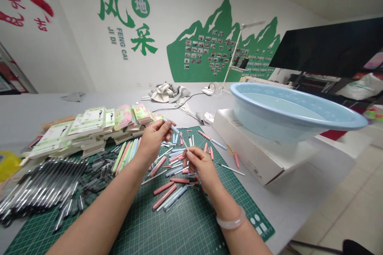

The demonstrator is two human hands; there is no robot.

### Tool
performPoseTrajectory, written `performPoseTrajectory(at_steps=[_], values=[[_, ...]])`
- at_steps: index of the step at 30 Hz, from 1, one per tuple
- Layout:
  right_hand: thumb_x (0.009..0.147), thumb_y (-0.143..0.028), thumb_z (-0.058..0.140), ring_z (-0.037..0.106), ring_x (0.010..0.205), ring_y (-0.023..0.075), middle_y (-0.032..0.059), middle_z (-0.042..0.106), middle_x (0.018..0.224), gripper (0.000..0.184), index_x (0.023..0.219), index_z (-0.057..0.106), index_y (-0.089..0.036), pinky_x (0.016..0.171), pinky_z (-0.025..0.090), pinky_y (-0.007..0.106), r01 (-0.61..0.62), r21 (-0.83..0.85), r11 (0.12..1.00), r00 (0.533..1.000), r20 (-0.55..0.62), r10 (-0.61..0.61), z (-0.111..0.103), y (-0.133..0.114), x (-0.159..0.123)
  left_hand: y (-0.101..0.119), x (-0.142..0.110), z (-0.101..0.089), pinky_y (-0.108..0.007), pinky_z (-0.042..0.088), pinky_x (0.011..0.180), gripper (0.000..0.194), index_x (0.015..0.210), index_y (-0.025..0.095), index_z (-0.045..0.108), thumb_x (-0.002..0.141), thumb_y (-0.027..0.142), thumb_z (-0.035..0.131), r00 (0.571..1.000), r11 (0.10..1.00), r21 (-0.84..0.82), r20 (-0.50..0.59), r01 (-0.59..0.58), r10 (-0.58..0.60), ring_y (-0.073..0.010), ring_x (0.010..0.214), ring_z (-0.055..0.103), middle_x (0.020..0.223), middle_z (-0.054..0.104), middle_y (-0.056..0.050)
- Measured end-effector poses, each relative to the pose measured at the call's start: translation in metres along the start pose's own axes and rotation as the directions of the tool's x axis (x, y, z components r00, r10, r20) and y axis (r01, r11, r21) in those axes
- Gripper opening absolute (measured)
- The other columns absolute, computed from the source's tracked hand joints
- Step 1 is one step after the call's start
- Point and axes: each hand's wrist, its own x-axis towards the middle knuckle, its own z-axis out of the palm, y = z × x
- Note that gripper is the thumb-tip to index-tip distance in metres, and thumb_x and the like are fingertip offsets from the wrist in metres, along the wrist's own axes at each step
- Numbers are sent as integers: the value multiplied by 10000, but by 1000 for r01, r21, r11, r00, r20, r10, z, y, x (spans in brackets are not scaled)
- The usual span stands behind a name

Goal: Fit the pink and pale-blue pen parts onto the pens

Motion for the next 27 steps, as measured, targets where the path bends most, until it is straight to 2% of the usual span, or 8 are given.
performPoseTrajectory(at_steps=[5,13,18,22,27], values=[[849,-350,526,313,411,62,-25,566,590,180,823,584,-181,413,255,204,4,2,1000,1000,-2,-4,0,0,0,3,-3,3,-179,304,471,240,821,141,635,815,377,592,999,997,74,23,-24,22,-56,483,426,567,486,32],[836,-365,534,323,415,66,-35,555,578,195,807,585,-180,414,252,206,20,-48,999,1000,-18,-21,2,-1,0,5,-10,9,-207,301,485,250,780,154,616,836,389,553,994,930,358,95,-80,48,-78,477,408,504,454,50],[844,-379,522,326,426,67,-34,555,591,206,829,585,-184,419,264,200,28,-54,998,1000,-10,-28,3,-1,-1,9,-10,9,-213,298,478,242,764,154,593,841,378,543,997,925,374,71,-59,34,-78,469,405,520,460,50],[835,-398,530,318,423,64,-34,549,592,215,824,571,-187,411,280,193,5,-16,1000,1000,-11,-5,3,-2,-1,8,-13,10,-216,293,479,255,758,157,593,848,386,525,991,909,414,135,-49,-8,-83,468,394,501,447,54],[828,-391,543,321,409,58,-46,573,609,191,879,533,-208,415,320,184,16,-42,999,999,-40,-17,4,0,-1,-5,-19,15,-220,323,520,293,694,160,574,848,403,519,976,871,486,212,-68,-42,-92,498,417,495,450,53]])
